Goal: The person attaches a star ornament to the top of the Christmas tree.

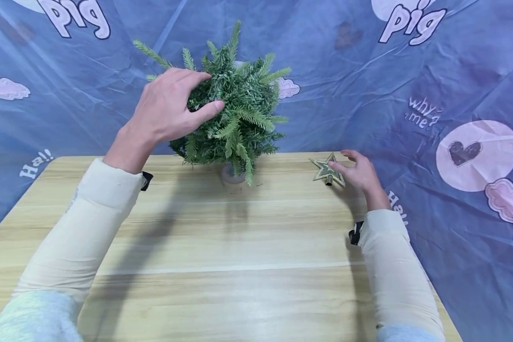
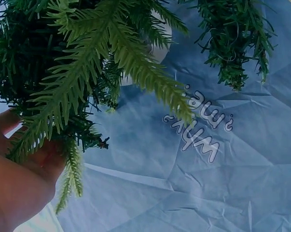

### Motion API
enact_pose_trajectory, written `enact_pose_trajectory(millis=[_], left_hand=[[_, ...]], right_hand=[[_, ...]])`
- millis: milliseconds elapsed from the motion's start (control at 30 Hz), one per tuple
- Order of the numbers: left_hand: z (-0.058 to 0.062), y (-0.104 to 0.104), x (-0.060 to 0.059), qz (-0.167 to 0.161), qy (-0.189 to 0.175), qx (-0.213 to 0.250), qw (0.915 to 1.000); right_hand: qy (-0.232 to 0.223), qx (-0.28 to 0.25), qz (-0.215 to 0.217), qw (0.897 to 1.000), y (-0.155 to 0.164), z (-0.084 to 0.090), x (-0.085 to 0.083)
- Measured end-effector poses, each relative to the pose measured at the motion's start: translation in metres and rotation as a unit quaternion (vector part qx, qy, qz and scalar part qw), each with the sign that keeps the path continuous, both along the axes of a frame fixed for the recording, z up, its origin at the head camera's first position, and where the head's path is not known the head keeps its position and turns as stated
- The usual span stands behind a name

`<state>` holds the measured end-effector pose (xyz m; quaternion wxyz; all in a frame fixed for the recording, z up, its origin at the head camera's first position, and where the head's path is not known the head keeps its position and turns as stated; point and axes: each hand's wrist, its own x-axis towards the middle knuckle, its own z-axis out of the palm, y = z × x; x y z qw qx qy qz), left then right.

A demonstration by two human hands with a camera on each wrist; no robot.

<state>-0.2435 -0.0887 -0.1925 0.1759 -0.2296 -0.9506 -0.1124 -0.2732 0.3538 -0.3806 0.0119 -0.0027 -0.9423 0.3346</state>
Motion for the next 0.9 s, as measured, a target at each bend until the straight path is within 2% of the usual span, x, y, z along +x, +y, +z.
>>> enact_pose_trajectory(millis=[100, 267, 467, 900], left_hand=[[0.002, 0.001, 0.001, 0.008, -0.008, -0.018, 0.9998], [0.002, 0.006, 0.002, 0.011, 0.001, -0.034, 0.9994], [-0.001, 0.007, 0.003, 0.016, 0.015, -0.027, 0.9994], [-0.007, 0.004, 0.004, 0.023, 0.004, -0.019, 0.9995]], right_hand=[[-0.002, 0.0, 0.001, 1.0, -0.001, -0.002, 0.0], [-0.001, -0.001, -0.01, 1.0, 0.003, -0.002, 0.0], [-0.023, 0.014, -0.007, 1.0, 0.008, -0.002, -0.001], [-0.072, 0.029, 0.004, 0.997, 0.02, -0.015, 0.002]])
